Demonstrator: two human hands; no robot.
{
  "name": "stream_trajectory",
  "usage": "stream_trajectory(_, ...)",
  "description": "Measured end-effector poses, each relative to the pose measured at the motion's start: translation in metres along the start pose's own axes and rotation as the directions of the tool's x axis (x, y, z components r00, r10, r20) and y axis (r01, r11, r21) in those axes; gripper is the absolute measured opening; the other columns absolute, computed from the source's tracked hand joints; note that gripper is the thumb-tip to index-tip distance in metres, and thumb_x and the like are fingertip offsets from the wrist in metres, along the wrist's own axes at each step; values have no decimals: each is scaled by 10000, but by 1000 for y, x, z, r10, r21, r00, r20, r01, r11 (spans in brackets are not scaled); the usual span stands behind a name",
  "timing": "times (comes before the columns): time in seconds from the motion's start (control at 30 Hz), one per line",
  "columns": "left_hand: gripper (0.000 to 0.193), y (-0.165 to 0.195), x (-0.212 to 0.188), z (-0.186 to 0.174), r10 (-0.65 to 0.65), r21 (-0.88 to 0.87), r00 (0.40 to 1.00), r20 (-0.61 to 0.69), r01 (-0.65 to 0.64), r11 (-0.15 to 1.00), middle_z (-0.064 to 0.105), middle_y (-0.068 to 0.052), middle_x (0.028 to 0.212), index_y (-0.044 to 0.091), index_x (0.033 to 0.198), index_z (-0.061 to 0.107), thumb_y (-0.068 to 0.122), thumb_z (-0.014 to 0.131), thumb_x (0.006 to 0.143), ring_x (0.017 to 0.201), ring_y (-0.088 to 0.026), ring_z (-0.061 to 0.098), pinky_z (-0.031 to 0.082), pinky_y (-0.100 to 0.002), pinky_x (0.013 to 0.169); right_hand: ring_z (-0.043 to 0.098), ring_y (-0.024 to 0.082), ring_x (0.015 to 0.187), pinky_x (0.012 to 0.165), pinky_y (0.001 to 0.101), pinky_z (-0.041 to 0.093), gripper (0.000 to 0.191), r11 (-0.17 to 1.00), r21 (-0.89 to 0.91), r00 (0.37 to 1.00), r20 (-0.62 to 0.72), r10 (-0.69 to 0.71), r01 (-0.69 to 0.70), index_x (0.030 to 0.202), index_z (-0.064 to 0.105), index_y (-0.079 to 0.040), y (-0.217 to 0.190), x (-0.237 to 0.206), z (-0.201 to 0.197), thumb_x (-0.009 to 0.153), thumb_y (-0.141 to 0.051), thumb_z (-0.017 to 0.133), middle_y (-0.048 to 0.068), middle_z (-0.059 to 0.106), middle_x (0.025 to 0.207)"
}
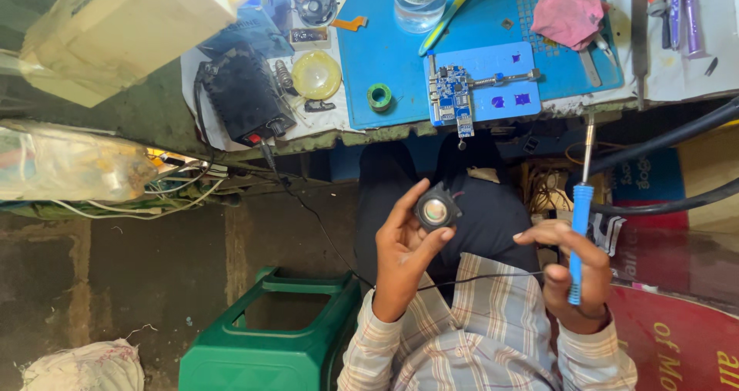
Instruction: The person solders a small circuit board held in a clamp on the workbench, feeding solder wire to the board with a soldering iron. They then handle a small round component and a mobile phone, holding the phone up before setting it down.
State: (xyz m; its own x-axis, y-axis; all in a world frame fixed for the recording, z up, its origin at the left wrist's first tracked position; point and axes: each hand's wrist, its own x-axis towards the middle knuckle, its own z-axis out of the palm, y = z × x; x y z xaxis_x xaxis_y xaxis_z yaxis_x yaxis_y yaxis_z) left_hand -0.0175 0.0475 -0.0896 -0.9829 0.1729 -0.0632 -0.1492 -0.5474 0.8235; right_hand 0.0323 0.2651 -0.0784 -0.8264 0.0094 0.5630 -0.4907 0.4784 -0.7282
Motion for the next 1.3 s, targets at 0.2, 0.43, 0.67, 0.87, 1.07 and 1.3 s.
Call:
stream_trajectory(0.2, 659, -21, 13, 21, 109, 1, 984, -138, -110, 994, 647, -115, 1240, -65, 1440, 465, -96, 769, 857, 1121, -183, 668, 574, -340, 992, 717, 315, 860, 835, 400, 585, 676, 984, -179, 986, -169, -13, -18, 1345, 531, 6, -3, 6, -11, 1089, -592, 347, 238, 681, 982)
stream_trajectory(0.43, 704, -70, 44, 22, 559, 495, 826, 68, -514, 700, 578, -88, 1076, -2, 1302, 420, -22, 915, 803, 983, -148, 667, 571, -249, 850, 730, 258, 860, 833, 342, 586, 470, 975, -217, 956, -293, -23, -43, 1256, 642, 9, 10, -3, -24, 1173, -446, 557, 161, 702, 990)
stream_trajectory(0.67, 654, -99, 60, 25, 600, 572, 799, -31, -478, 666, 712, -143, 1030, -29, 1257, 426, 1, 907, 816, 931, -182, 750, 626, -291, 806, 718, 211, 852, 800, 284, 591, 259, 988, -83, 921, -380, 88, -128, 1224, 564, 11, 29, -9, -23, 1148, -182, 718, 144, 691, 980)
stream_trajectory(0.87, 655, -101, 61, 30, 567, 521, 823, -44, -465, 716, 720, -148, 1039, -35, 1275, 421, -3, 903, 833, 953, -187, 756, 626, -296, 827, 692, 184, 814, 754, 260, 556, 284, 992, -97, 928, -371, 42, -84, 1217, 540, -19, 34, -8, -20, 1108, -182, 745, 108, 672, 961)
stream_trajectory(1.07, 664, -73, 69, 11, 478, 488, 879, 6, -419, 765, 635, -121, 1157, -48, 1444, 494, -39, 854, 887, 1011, -147, 699, 587, -283, 912, 687, 174, 809, 716, 268, 528, 251, 986, -145, 934, -356, 25, -81, 1185, 583, -12, 37, -8, -21, 1090, -184, 739, 98, 648, 998)
stream_trajectory(1.3, 656, -11, 87, -27, 254, 361, 957, 138, -287, 887, 600, -78, 1319, -10, 1541, 423, -54, 678, 939, 1098, -115, 634, 554, -260, 956, 631, 173, 857, 735, 257, 535, 253, 984, -107, 896, -436, 83, -144, 1196, 596, 15, 42, -14, -14, 1115, -182, 733, 111, 612, 1069)
